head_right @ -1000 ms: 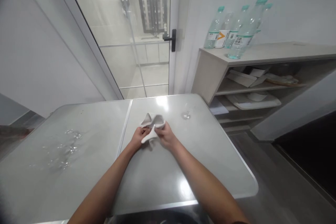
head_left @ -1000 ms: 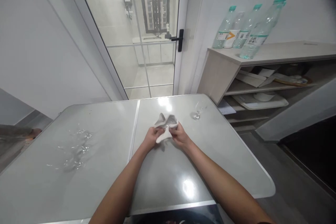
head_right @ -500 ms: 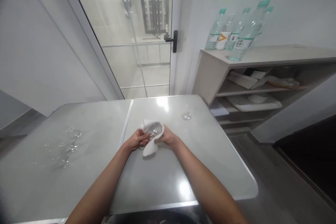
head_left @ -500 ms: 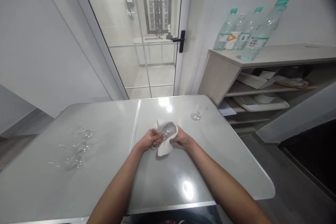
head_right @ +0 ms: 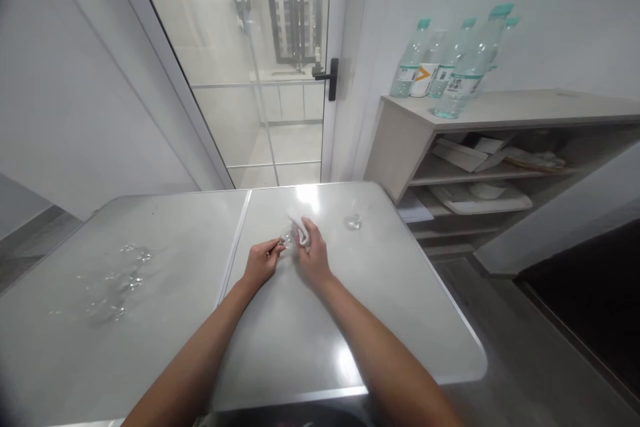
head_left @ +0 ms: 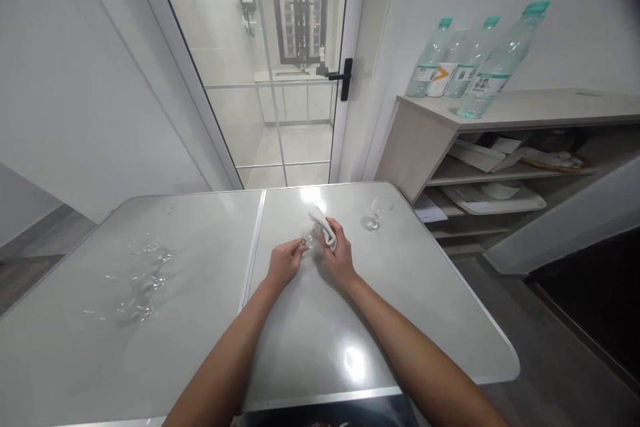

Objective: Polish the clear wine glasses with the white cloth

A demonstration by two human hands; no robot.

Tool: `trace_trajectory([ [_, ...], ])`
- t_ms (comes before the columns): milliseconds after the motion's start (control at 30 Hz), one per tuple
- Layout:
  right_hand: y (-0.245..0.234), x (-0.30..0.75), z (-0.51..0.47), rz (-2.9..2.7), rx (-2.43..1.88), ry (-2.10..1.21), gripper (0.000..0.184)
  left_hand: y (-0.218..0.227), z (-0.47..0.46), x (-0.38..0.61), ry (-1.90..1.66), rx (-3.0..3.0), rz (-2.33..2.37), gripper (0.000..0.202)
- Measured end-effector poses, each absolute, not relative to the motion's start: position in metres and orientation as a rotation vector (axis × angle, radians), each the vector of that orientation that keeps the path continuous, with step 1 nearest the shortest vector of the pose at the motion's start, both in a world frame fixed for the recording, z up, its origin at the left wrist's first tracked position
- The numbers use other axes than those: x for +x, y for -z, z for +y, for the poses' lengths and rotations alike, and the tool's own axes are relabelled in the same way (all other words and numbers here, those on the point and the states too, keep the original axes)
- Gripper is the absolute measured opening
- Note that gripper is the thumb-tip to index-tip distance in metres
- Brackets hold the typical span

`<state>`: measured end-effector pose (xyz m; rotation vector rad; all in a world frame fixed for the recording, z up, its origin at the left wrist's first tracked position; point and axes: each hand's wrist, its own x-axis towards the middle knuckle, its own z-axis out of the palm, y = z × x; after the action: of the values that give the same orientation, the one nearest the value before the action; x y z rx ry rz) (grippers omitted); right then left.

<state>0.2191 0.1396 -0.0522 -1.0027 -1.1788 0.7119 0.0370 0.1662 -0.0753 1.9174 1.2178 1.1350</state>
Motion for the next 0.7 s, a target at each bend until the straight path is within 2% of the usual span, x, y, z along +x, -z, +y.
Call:
trace_trajectory([
  [133,0.053,0.221,0.137,-1.282,-1.018,-0.832,0.058,0.081,0.168,0.034,-1.209,1.873,1.247,0.016],
  [333,0.05,0.238,0.144,-1.496,-0.958,-1.017,0.053,0.082,0.168,0.027,-1.08,2.037,1.176,0.017],
  [500,0.049,0.251,0.146,-1.651,-0.86,-1.067,0.064,0.078,0.169,0.025,-1.009,2.038,1.158,0.018],
  [600,0.053,0.252,0.15,-1.625,-0.877,-1.037,0.061,0.079,0.172,0.024,-0.983,2.03,1.15,0.022],
  [700,0.058,0.247,0.155,-1.509,-0.895,-1.04,0.059,0.08,0.171,0.026,-1.061,2.018,1.206,0.017],
])
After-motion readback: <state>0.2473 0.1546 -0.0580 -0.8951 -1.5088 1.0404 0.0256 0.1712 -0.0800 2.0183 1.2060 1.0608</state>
